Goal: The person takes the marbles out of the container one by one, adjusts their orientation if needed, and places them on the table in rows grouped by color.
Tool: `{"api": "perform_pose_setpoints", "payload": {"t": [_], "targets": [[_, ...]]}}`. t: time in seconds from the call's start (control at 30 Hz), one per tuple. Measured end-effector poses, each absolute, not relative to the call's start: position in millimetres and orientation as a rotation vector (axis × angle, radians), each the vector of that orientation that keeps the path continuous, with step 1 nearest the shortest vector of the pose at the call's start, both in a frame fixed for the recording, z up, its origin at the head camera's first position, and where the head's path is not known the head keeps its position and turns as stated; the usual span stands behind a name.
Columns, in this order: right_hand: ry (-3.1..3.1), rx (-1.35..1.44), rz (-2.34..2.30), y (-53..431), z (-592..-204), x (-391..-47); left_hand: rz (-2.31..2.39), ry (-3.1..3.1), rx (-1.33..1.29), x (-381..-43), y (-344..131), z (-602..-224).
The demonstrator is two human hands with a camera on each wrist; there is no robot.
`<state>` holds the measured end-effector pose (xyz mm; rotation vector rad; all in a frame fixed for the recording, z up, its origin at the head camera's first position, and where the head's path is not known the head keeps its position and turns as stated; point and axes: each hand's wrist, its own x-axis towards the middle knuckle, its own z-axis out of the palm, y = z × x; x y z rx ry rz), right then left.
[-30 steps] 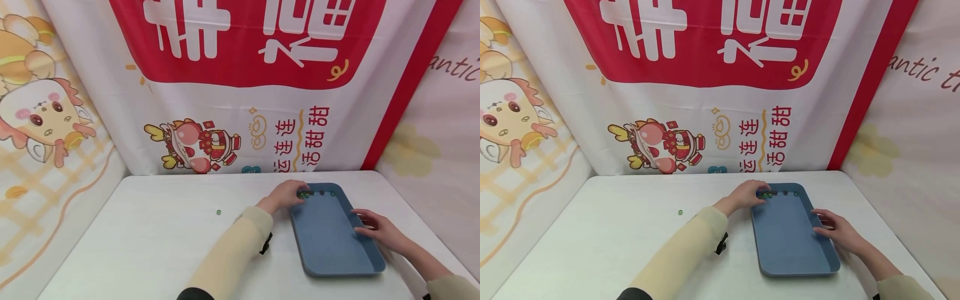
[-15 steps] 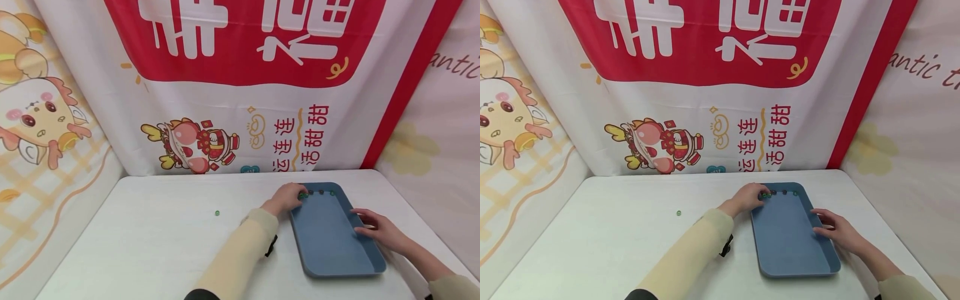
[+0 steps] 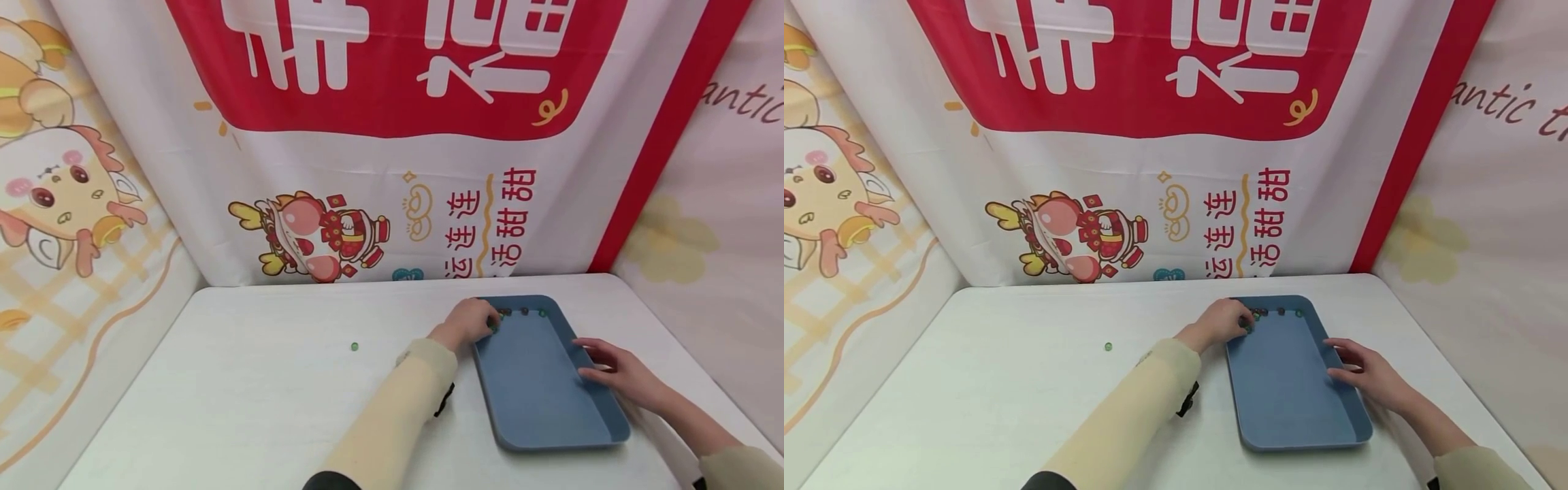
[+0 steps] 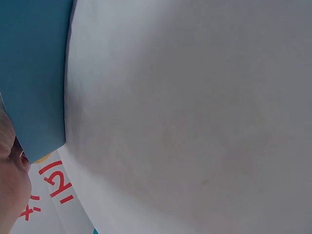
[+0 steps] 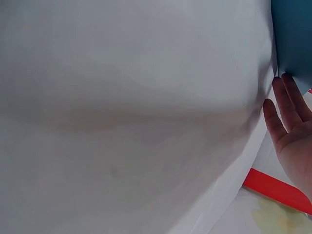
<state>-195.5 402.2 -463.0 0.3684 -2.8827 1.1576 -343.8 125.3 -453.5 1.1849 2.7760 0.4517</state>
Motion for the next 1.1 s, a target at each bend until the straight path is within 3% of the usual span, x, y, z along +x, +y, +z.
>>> {"api": "perform_pose_setpoints", "payload": {"t": [0.6,1.1], "targets": [[-2.893,0.33,1.143,402,-466,-195,0.618,2.737,1.275,-341,114,-451],[-2.849,0.404,1.05,398,-467,-192,0.847,2.684,1.343,-327,72,-428]]}}
